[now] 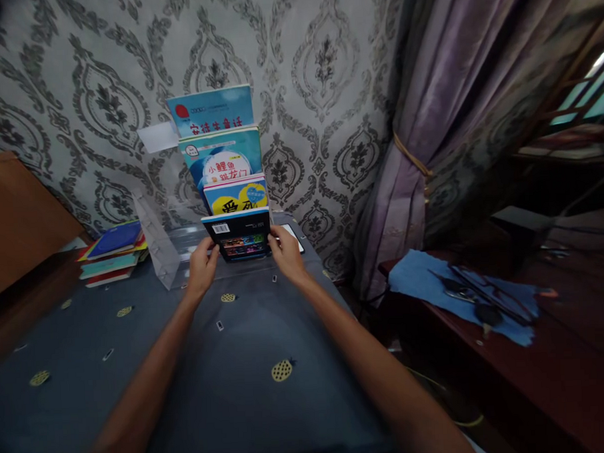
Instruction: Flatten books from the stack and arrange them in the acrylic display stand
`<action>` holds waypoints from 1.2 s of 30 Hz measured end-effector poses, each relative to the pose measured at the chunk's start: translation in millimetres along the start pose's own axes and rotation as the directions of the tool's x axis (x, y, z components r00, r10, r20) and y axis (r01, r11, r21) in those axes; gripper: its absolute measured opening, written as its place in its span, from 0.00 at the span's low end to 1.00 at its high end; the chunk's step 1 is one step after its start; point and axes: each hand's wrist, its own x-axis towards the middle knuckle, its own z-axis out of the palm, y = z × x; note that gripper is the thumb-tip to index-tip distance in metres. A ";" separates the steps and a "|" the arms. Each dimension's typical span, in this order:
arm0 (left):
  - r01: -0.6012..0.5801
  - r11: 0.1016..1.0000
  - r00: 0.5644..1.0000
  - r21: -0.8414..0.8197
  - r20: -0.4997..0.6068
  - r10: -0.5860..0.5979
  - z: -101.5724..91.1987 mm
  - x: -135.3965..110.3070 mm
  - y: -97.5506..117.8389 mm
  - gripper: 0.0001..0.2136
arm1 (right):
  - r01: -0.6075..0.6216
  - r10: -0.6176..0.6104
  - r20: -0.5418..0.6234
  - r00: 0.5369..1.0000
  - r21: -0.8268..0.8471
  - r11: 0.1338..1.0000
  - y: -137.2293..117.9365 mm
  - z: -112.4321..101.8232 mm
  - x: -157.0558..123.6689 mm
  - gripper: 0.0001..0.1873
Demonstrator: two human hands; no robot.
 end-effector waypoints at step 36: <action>0.099 0.948 0.992 0.302 0.049 -0.119 18.4 -1.1 -5.8 0.04 | -0.072 0.067 -0.045 0.997 -0.120 0.990 24.3 -13.4 24.6 0.12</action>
